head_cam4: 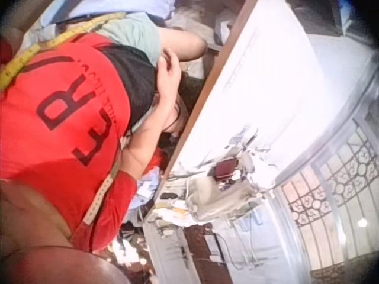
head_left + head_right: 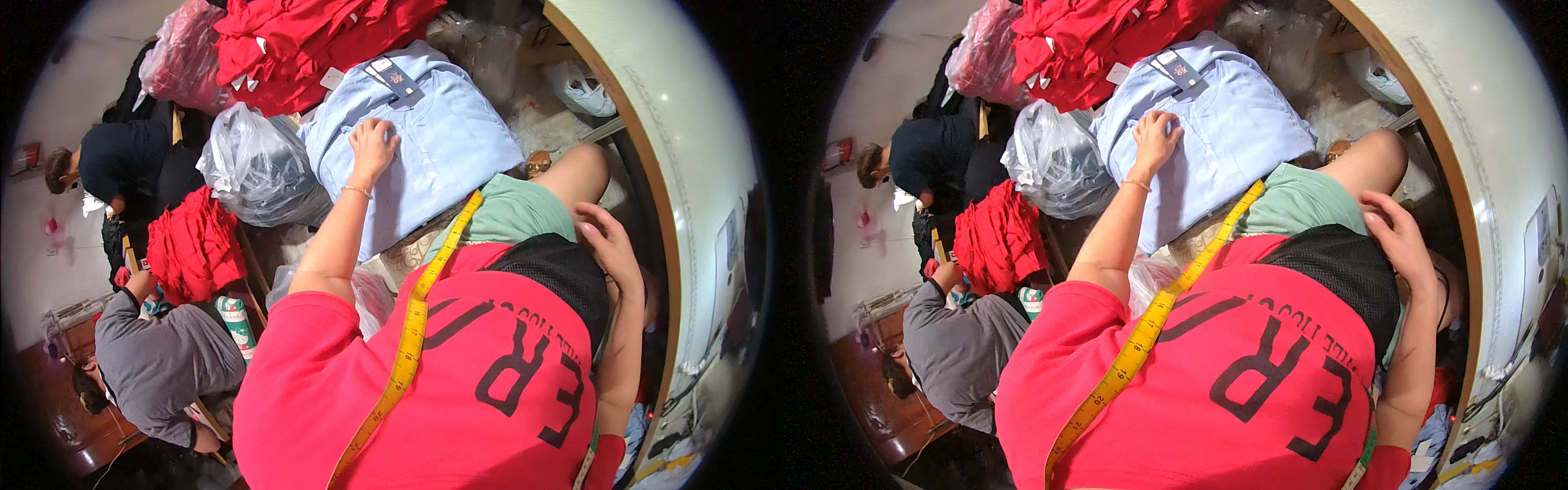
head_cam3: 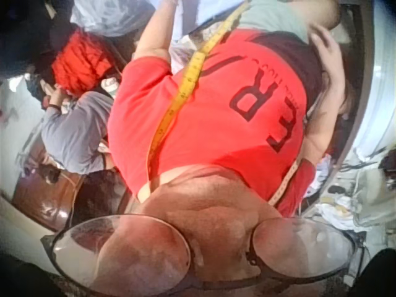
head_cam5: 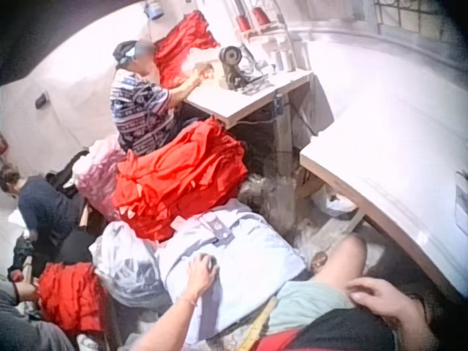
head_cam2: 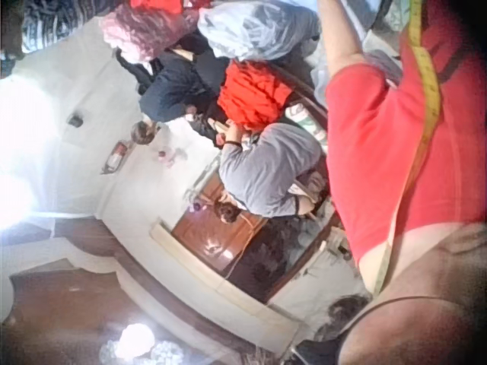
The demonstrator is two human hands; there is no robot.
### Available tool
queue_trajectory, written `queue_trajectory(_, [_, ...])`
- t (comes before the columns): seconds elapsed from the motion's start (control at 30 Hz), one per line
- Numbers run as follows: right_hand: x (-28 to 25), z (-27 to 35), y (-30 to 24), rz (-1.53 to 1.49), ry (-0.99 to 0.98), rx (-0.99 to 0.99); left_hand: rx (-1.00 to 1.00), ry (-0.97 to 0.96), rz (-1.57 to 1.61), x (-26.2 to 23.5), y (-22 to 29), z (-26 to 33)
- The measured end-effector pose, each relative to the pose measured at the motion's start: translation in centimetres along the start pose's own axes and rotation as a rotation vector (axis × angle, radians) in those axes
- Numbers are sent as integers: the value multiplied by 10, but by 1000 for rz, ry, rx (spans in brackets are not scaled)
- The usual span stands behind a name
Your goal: The person picks up a light-blue shirt from a pile, lays it flat on a table, fastens several buttons, and uses small shears to trim a loose thread near the collar.
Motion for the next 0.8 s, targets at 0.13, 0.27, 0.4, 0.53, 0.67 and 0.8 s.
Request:
queue_trajectory(0.13, [60, -57, -35, 328, -220, -162, -79, -162, 121, 16, -16, -19])
queue_trajectory(0.27, [123, -103, -63, 616, -399, -434, -136, -189, 272, 25, -25, -27])
queue_trajectory(0.4, [191, -144, -62, 804, -501, -574, -169, -146, 252, 31, -28, -28])
queue_trajectory(0.53, [233, -163, -37, 908, -498, -494, -218, -107, 239, 32, -25, -28])
queue_trajectory(0.67, [239, -166, -23, 1005, -532, -469, -245, -87, 270, 33, -25, -27])
queue_trajectory(0.8, [238, -165, -24, 1006, -544, -462, -262, -73, 285, 37, -27, -27])
Point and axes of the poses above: each hand's wrist, its own z-axis away from the middle knuckle, its own x-axis out of the palm, y = z × x, the point moved 8 cm from there along -z, towards the middle knuckle, and after that the axes turned 8 degrees about x, right-handed, at the moved point
